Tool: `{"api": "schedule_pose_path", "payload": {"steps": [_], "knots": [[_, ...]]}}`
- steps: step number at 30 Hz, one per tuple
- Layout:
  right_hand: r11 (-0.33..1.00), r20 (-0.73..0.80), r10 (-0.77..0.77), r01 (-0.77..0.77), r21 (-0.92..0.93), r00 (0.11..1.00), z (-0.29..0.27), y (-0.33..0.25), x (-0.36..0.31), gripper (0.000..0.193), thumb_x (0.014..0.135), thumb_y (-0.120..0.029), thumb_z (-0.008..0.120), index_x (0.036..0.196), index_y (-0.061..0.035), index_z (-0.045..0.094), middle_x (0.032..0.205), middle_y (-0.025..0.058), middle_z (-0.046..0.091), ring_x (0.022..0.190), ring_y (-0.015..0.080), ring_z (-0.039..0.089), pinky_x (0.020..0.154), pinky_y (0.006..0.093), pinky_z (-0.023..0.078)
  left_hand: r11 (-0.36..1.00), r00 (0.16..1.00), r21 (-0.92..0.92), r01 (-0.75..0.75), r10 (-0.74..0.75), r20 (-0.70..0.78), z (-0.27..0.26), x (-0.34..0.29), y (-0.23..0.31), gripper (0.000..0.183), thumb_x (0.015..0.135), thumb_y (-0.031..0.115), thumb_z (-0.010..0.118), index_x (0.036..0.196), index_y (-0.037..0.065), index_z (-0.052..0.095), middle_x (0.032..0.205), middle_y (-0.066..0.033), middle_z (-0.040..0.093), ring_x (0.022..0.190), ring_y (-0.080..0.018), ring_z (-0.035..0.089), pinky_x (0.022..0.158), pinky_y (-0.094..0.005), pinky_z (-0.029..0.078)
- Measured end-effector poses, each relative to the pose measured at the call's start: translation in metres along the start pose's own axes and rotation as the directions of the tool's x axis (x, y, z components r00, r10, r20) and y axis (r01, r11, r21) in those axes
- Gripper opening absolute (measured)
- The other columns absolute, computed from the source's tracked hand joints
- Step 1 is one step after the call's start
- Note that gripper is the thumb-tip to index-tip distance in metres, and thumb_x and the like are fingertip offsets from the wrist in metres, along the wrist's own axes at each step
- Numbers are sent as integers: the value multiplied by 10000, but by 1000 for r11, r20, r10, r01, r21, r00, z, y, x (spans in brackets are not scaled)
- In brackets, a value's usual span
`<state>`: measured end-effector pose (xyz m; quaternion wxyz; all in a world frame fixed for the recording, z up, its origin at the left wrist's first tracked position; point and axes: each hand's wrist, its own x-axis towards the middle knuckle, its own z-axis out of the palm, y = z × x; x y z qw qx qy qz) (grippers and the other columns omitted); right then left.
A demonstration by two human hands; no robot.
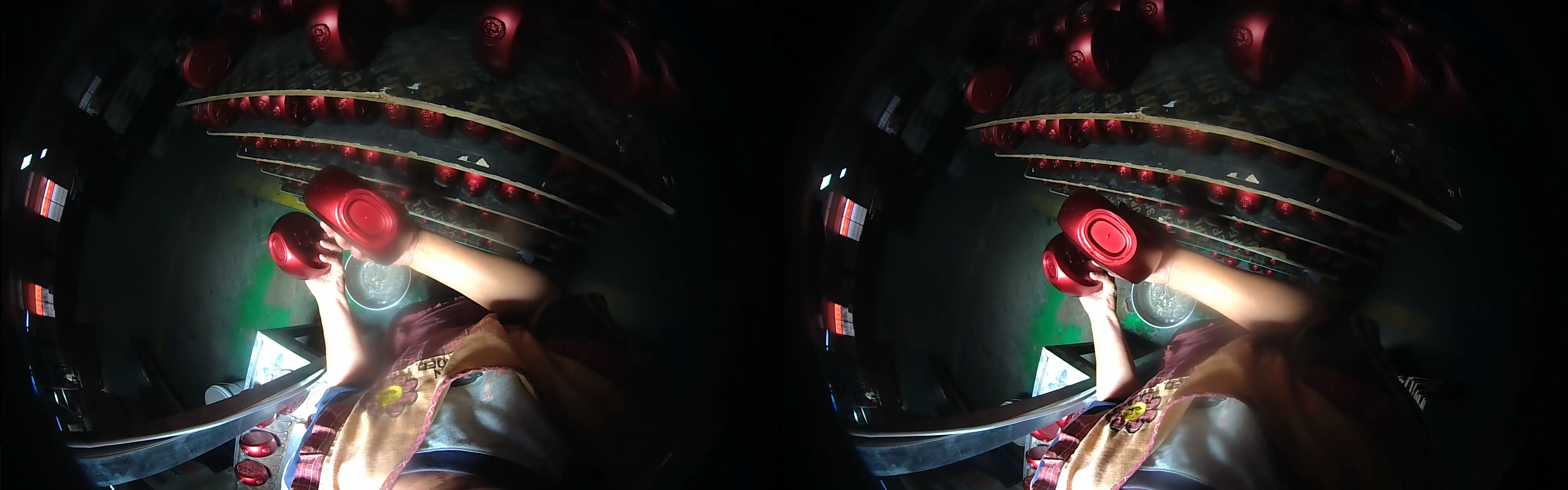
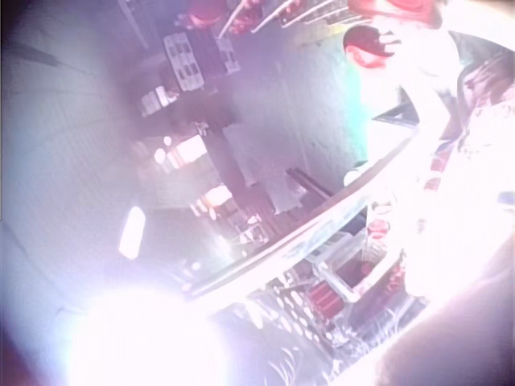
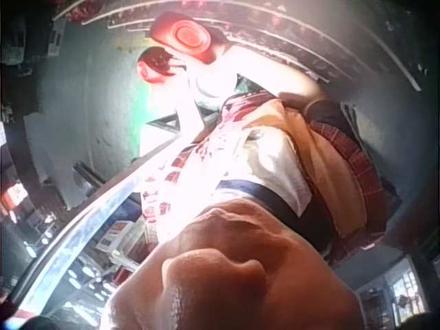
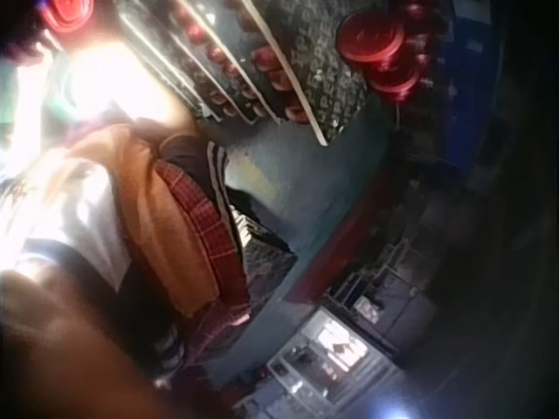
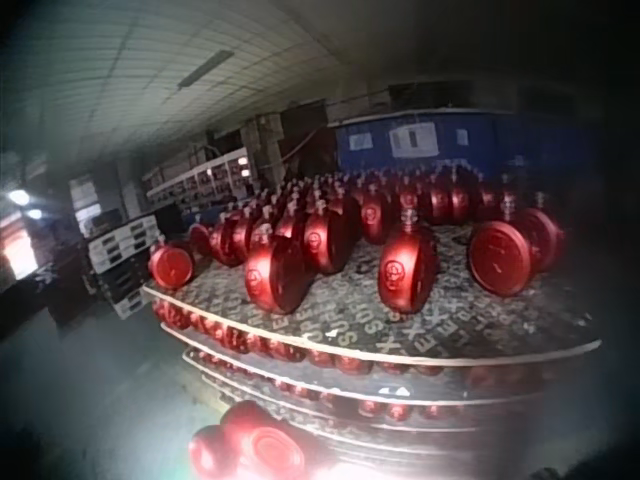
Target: The person repeatedly picks up red decorative ornaments from a rack and places them into a metal tray with circular indentations. The person handles the ornaments one at a time, filling the tray and then returning to the rack to continue the process.
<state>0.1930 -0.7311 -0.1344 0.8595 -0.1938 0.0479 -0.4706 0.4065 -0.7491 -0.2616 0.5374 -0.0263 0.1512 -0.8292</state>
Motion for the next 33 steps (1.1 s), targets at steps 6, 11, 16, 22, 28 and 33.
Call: {"api": "schedule_pose_path", "payload": {"steps": [6,11,16,22,28,33], "knots": [[678,204,-356,402,-616,912,-8,7,16,373,953,-230,517,1280,-54,551,1253,138,596,1129,278,591,996,419,496,997,997,-57,51,-47,56,-4,3,16,661,833,384,687,1372,85,448,1317,-226,468,1093,-355,544,798,-430,579],[540,165,-333,332,-773,928,-13,9,9,407,1026,-288,427,1329,-28,508,1327,156,554,1192,282,563,1072,451,435,998,998,3,-65,65,14,-13,-12,26,618,835,411,657,1354,123,484,1313,-240,483,1056,-391,560,744,-485,587],[981,-205,-150,119,-154,967,15,-59,-66,533,958,-316,544,1368,13,454,1367,174,527,1215,290,555,1054,437,433,948,982,311,66,-117,149,35,-12,16,678,876,447,596,1417,80,415,1376,-191,487,1140,-450,548,783,-561,581],[254,-75,-611,105,-961,788,141,-186,-191,651,747,-200,694,1343,-42,485,1265,120,568,1137,231,586,992,377,477,169,832,819,-549,205,515,189,20,-76,651,897,255,584,1474,59,353,1371,-169,508,1199,-303,560,1049,-429,452],[-712,382,-657,-368,-597,650,196,-222,-220,427,844,-122,697,1251,-140,569,1155,98,584,1035,263,623,861,367,532,-366,691,599,-712,-221,688,302,73,-184,488,873,79,643,1349,36,544,1338,-127,540,1152,-213,578,1026,-315,416],[-761,423,-648,-528,-377,633,173,-245,-210,397,852,-196,682,1217,-124,544,1105,148,576,899,328,642,775,377,540,-749,626,159,-643,-394,673,311,129,-250,466,846,205,700,1301,234,604,1261,-142,537,1106,-286,589,923,-369,488]]}}
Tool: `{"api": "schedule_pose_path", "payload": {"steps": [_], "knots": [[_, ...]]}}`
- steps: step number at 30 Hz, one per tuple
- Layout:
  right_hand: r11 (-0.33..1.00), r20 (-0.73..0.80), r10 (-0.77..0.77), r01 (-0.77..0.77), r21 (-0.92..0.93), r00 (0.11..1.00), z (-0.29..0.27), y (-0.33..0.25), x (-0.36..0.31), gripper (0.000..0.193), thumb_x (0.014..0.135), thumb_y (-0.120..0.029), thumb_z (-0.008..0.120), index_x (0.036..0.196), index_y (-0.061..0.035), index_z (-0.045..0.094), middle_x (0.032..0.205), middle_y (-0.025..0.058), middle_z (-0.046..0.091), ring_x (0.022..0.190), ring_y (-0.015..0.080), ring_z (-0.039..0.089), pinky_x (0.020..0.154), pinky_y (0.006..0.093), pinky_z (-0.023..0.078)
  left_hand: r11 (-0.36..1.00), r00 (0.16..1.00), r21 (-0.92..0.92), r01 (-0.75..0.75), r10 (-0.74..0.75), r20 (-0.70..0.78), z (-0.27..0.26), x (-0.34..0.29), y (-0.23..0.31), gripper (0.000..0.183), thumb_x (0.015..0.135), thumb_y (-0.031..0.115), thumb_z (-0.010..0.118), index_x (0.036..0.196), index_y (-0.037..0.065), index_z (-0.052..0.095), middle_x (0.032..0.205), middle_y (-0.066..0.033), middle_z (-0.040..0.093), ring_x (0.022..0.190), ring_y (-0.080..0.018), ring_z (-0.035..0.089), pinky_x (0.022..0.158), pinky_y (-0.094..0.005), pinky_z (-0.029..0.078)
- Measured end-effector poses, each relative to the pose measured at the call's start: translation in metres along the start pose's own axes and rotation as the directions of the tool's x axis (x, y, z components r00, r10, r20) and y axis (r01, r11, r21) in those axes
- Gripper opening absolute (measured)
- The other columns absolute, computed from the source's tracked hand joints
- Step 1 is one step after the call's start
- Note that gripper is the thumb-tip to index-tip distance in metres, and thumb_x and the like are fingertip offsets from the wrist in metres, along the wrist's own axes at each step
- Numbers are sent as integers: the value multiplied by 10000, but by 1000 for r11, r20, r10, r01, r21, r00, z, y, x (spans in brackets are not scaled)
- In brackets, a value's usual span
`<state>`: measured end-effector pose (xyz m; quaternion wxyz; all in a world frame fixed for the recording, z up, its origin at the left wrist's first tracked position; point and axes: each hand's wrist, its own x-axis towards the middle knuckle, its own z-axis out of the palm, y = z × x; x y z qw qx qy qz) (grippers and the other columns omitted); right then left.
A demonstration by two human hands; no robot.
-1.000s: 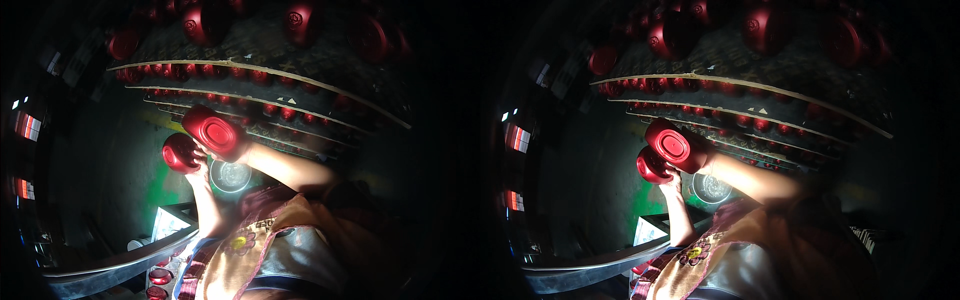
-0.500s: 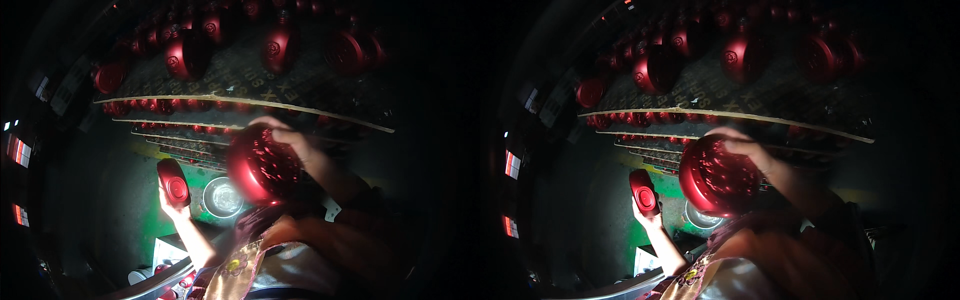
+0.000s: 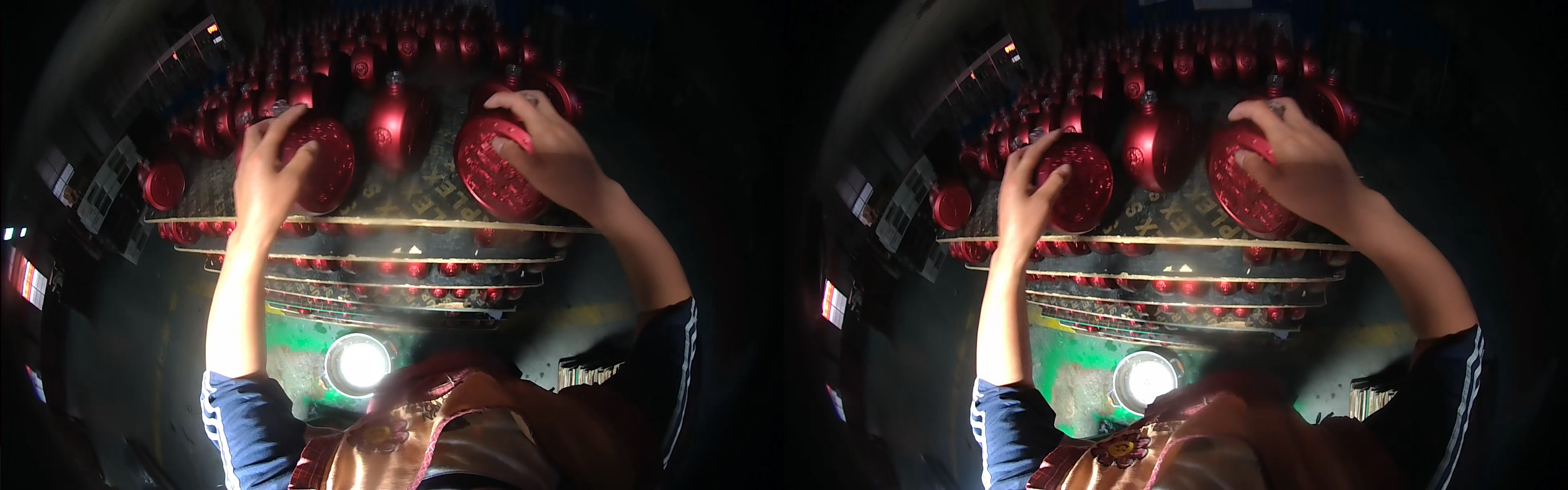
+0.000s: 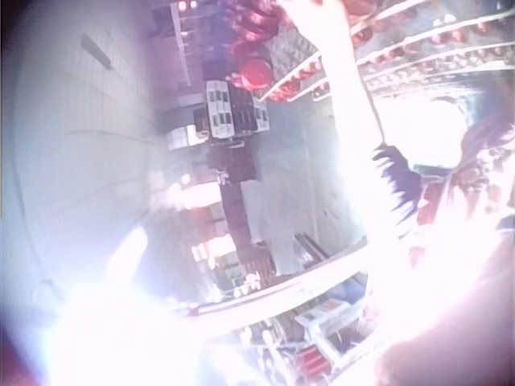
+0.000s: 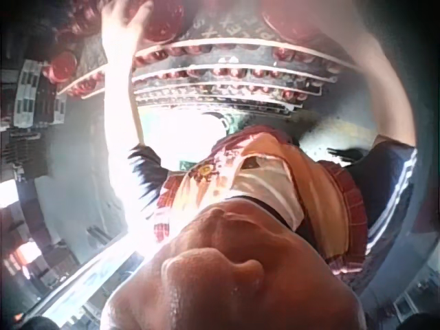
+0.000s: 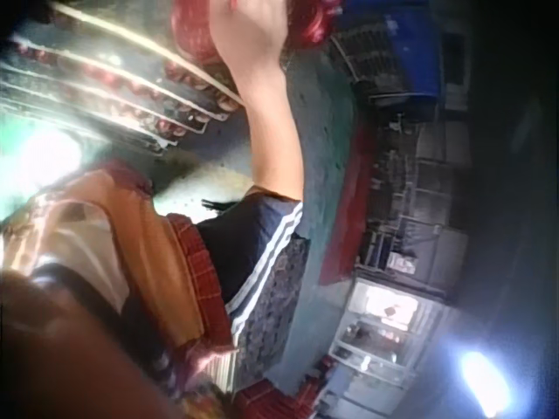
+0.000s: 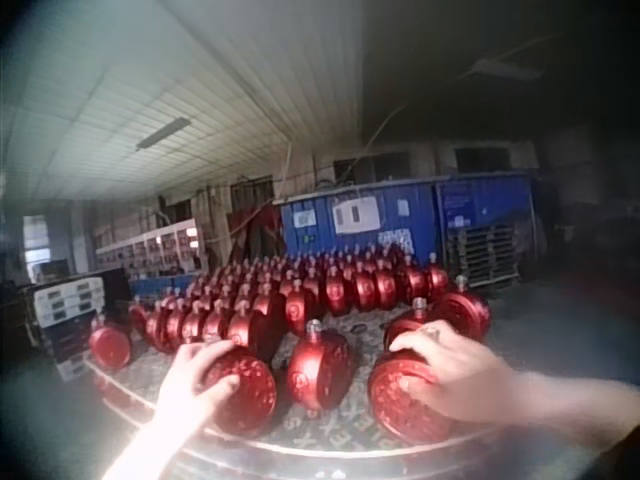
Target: The person repeatedly picks up red decorative ornaments from a rack and places them into a metal tray with circular indentations. The person handles the ornaments one at a time, filling the tray and then returning to the rack to continue the process.
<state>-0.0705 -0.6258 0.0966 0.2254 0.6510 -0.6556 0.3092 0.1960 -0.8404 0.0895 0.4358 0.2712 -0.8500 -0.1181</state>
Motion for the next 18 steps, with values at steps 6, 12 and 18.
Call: {"api": "schedule_pose_path", "payload": {"steps": [6,12,18], "knots": [[990,163,107,-89,-114,981,20,-6,13,465,864,-232,673,1272,-95,497,1114,229,543,899,353,643,772,421,545,942,998,334,28,-45,43,44,27,-7,487,864,301,669,1335,304,546,1304,-169,513,1153,-351,565,869,-446,519],[996,378,84,-67,-58,922,5,-8,27,535,891,-265,631,1351,-62,448,1143,268,518,986,378,624,842,437,525,898,996,437,53,-82,47,57,35,-3,501,871,329,664,1349,315,517,1314,-169,506,1162,-365,564,864,-460,527],[997,480,10,-49,68,877,0,-17,27,597,884,-265,656,1418,-117,434,1267,234,507,1153,373,554,967,437,457,948,989,314,48,-90,118,46,26,-5,580,852,325,676,1392,297,466,1374,-231,435,1220,-393,506,930,-472,494]]}}
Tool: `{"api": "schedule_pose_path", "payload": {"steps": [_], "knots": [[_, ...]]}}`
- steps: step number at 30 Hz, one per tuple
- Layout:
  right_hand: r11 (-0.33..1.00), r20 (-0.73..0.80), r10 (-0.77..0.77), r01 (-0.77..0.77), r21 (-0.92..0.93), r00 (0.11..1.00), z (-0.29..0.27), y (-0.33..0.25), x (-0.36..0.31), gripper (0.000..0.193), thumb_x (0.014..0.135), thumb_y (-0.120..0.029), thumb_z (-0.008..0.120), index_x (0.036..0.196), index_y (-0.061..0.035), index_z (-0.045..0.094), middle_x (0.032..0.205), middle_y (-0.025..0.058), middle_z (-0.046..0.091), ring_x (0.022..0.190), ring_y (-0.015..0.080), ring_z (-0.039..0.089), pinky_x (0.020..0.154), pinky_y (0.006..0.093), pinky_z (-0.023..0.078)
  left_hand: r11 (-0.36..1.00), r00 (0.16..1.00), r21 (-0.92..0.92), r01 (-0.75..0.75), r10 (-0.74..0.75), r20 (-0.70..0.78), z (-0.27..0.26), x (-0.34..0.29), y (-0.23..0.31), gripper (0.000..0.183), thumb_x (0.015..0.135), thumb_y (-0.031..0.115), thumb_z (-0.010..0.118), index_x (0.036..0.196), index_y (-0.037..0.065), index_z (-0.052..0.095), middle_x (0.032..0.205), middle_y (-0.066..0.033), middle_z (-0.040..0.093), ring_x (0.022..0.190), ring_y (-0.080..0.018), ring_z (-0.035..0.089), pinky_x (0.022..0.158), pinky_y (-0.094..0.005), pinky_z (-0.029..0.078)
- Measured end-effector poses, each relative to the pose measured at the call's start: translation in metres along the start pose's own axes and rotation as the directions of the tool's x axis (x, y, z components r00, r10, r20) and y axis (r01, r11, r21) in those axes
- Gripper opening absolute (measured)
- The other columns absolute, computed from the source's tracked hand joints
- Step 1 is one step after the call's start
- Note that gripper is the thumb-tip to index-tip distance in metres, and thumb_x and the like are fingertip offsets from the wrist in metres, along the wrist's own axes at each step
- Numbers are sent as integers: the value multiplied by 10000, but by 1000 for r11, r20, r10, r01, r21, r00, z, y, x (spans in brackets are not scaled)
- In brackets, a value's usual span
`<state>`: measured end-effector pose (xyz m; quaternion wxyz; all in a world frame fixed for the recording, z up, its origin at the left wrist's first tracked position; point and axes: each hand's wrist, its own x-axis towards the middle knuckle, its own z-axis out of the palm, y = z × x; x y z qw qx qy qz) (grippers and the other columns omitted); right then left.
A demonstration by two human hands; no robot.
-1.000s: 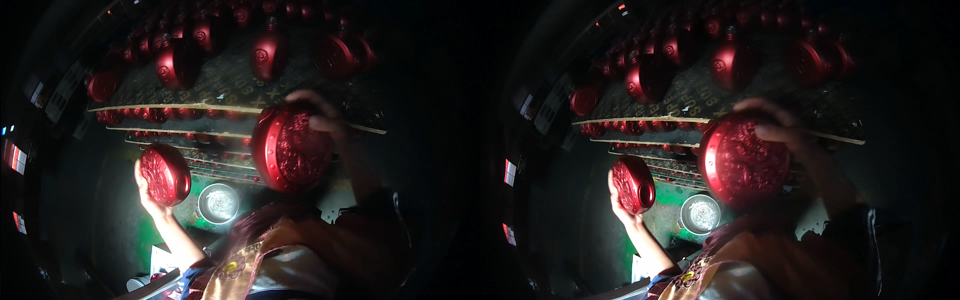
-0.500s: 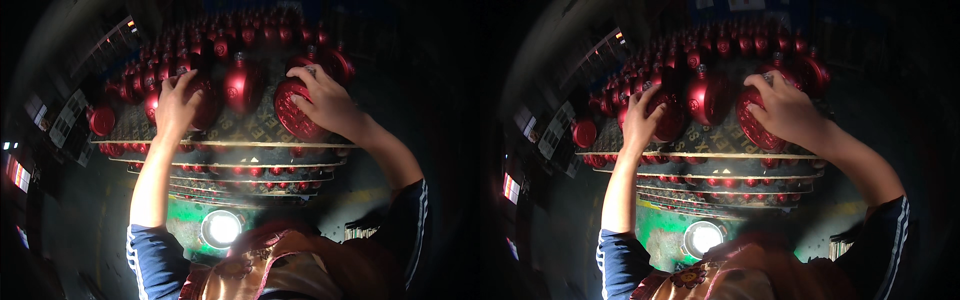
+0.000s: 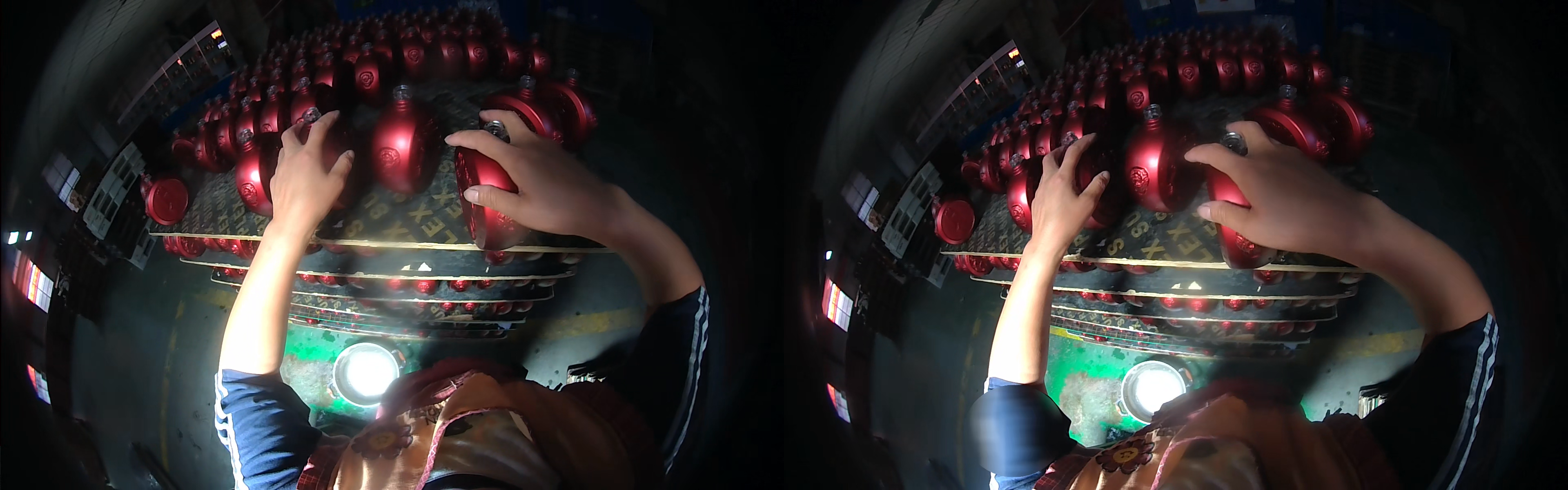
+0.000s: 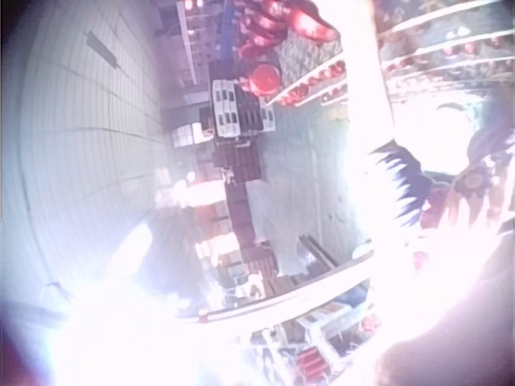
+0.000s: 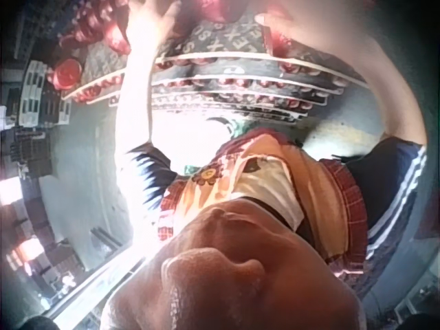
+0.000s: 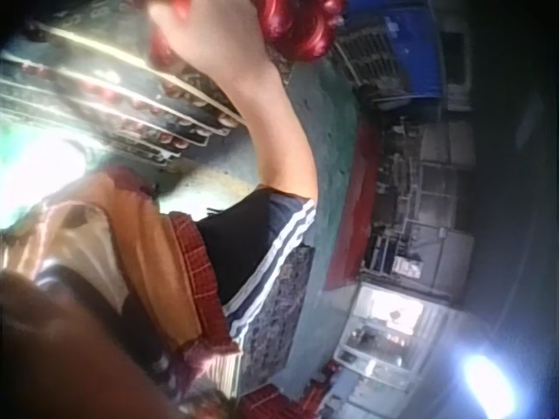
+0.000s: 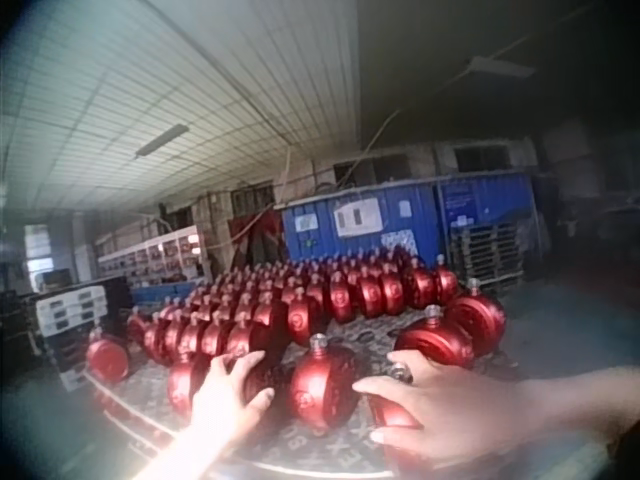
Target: The person repeatedly picks up red decorative ornaments from a rack and places them into a metal tray with circular indentations. The person handles the ornaments one at a time, filling the tray and then returning to the rack to continue the process.
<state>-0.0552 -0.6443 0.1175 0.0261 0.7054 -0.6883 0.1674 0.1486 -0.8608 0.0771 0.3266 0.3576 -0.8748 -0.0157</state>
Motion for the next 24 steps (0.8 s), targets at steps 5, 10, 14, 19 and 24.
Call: {"api": "schedule_pose_path", "payload": {"steps": [5,10,14,19,24], "knots": [[997,-87,-62,66,47,994,-1,6,2,601,857,-230,687,1415,-150,478,1279,164,544,1187,315,541,1002,415,438,979,989,-155,-133,122,-80,-7,-9,-15,554,843,283,706,1366,244,527,1418,-221,428,1280,-377,476,1006,-437,451],[957,-305,-272,289,11,913,0,23,10,538,819,-114,709,1337,-130,567,1270,123,555,1158,277,560,988,382,455,886,905,-351,-303,152,-398,-42,6,-59,351,859,134,705,1207,109,670,1328,-135,552,1230,-257,532,1014,-353,435],[855,-352,-272,393,339,896,-3,31,31,405,821,29,664,1210,-84,643,1265,84,558,1135,195,576,966,302,497,804,983,-585,-103,-6,-182,-63,46,-106,225,897,106,668,1111,56,718,1203,-72,638,1062,-137,594,904,-262,466],[704,-123,-260,275,654,958,-1,26,56,290,843,1,673,1131,-27,673,1180,70,567,893,99,614,781,226,526,624,976,-758,190,-37,214,-57,82,-134,249,879,71,677,1126,60,713,1021,-7,694,914,-81,610,810,-242,479],[668,-73,-86,111,735,994,-2,14,60,249,862,-126,710,1082,-12,681,753,-11,573,581,43,518,514,199,411,547,954,-815,191,92,286,-45,93,-127,312,866,66,695,1177,42,677,990,-15,699,797,-57,613,738,-193,474]]}}
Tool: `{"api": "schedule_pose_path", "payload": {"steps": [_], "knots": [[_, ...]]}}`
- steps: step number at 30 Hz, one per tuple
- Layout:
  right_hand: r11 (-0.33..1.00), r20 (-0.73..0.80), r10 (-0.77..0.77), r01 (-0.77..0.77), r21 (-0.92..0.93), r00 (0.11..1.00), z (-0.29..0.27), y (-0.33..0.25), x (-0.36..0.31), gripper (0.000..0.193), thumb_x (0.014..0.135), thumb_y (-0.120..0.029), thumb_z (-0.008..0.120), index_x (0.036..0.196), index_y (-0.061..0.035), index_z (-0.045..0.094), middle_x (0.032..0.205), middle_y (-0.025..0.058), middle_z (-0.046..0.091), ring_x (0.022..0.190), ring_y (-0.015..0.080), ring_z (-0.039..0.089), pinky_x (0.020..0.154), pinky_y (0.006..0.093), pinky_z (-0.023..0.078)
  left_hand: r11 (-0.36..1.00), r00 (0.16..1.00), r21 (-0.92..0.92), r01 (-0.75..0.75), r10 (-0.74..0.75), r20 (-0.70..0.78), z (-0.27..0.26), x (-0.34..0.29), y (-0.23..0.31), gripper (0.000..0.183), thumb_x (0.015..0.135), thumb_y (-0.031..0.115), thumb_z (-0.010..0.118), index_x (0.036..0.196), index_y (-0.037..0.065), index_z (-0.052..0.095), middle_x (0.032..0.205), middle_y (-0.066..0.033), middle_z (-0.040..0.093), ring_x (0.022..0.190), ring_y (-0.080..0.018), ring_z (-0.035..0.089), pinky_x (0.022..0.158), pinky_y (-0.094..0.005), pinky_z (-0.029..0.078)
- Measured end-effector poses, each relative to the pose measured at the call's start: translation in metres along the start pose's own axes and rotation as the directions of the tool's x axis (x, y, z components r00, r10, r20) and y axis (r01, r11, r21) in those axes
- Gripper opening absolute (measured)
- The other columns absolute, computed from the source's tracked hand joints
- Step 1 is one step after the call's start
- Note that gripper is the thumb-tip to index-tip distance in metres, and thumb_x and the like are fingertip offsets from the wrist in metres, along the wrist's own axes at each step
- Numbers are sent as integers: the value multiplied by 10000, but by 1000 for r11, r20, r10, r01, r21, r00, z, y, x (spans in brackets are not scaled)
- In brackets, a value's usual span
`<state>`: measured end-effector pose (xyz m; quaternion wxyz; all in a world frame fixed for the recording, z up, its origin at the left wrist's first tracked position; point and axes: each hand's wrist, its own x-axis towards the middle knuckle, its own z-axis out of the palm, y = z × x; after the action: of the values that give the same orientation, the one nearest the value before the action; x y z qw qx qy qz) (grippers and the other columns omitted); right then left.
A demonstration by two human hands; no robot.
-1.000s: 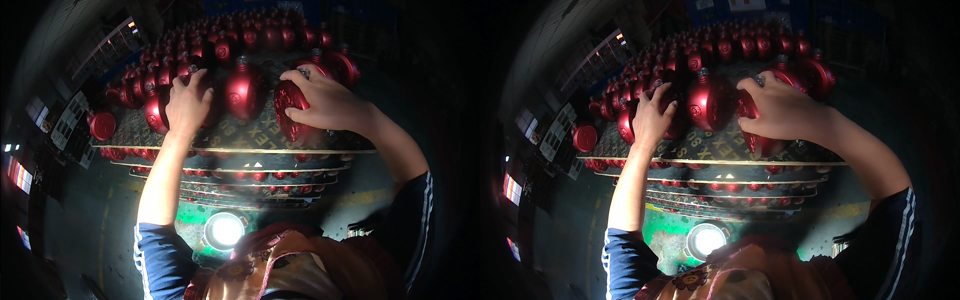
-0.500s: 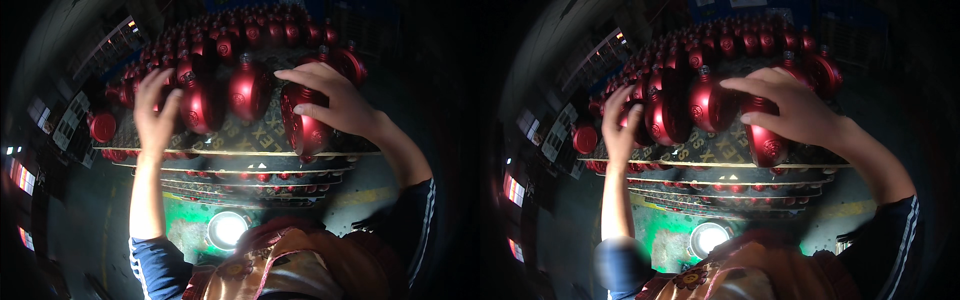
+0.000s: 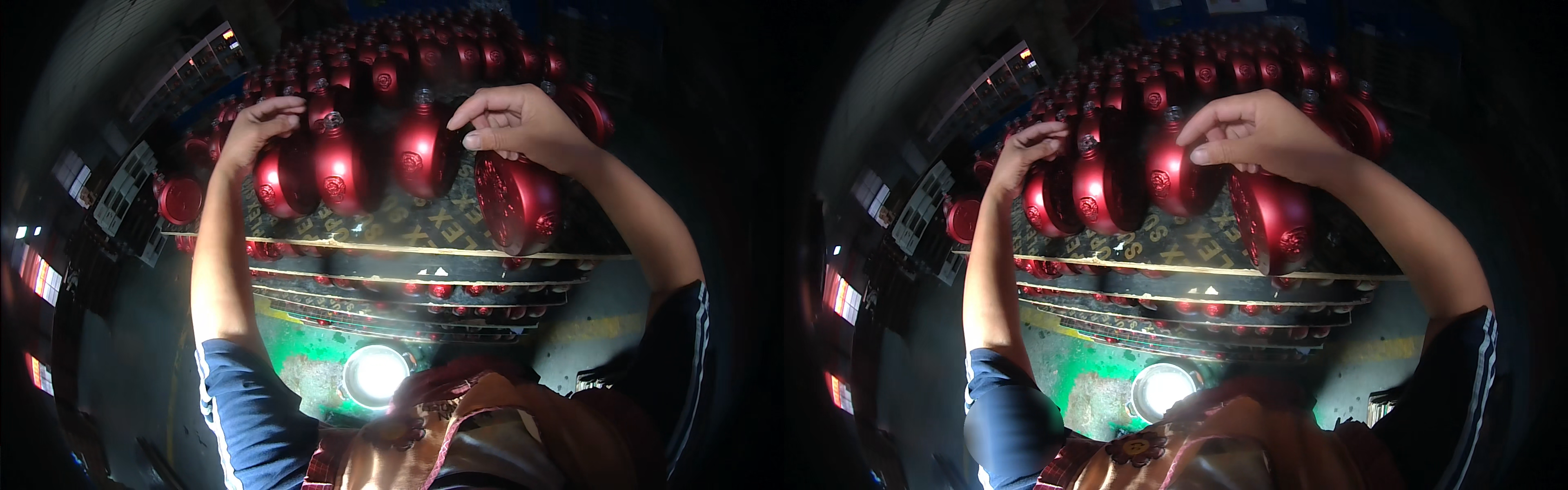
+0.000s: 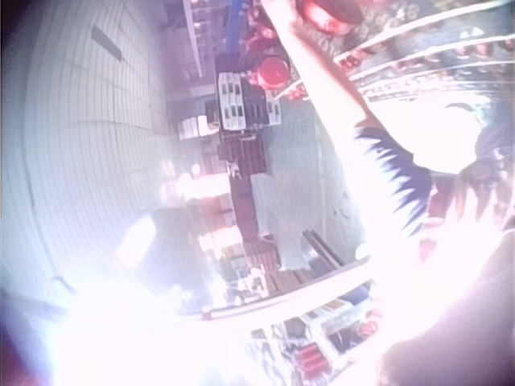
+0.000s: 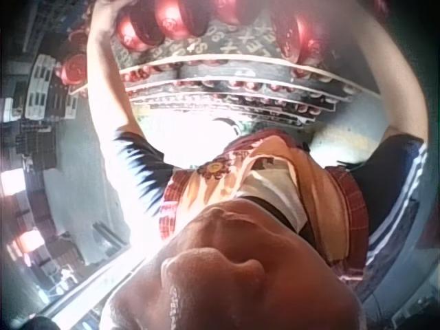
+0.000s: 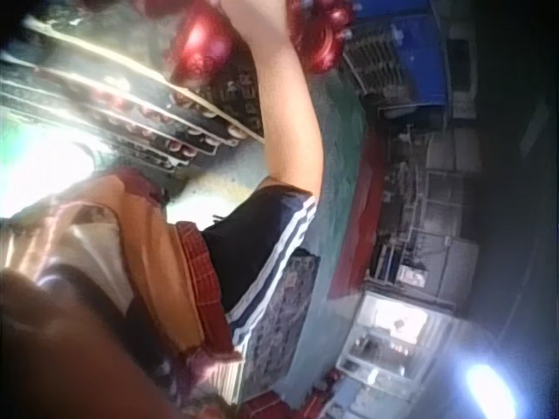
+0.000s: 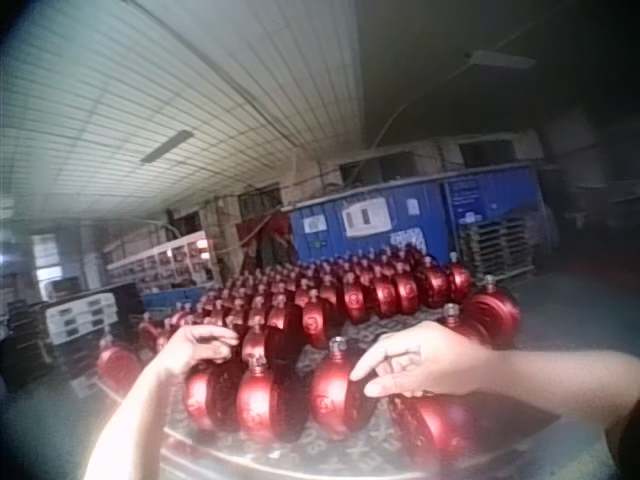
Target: The person repeatedly picks up red decorative ornaments from a rack and places them into a metal tray with circular indentations. The person handles the ornaments one at a time, filling the tray and then returning to the rack to continue the process.
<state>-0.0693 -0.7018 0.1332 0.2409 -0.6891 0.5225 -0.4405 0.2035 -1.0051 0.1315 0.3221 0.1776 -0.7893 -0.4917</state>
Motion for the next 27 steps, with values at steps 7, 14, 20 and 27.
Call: {"api": "schedule_pose_path", "payload": {"steps": [7,14,20,27], "knots": [[982,-201,174,-185,-36,964,7,-9,13,492,848,-163,730,1242,49,525,601,7,512,467,63,446,418,231,334,995,997,96,18,-10,-83,19,-5,22,314,853,111,722,1151,33,666,664,30,587,448,-7,375,411,-172,235],[925,-38,323,-324,-200,946,15,3,59,403,838,-277,732,1036,44,591,591,39,553,437,97,467,387,242,330,964,954,265,21,-99,283,30,-5,38,486,820,175,764,1266,49,619,672,98,509,556,-1,388,490,-179,277],[917,-64,352,-358,-174,934,17,15,81,312,892,-189,680,1148,-17,629,608,10,534,472,69,453,430,230,345,942,943,327,80,-177,280,37,-4,36,329,864,164,731,1175,66,687,753,97,557,612,9,407,540,-158,310],[959,-152,197,-223,-177,968,25,10,62,236,886,-193,650,1070,-45,662,643,25,575,515,93,495,461,252,380,970,992,243,-22,-9,124,40,-30,32,330,832,129,744,1133,2,698,807,3,668,650,-41,513,604,-203,427]]}}
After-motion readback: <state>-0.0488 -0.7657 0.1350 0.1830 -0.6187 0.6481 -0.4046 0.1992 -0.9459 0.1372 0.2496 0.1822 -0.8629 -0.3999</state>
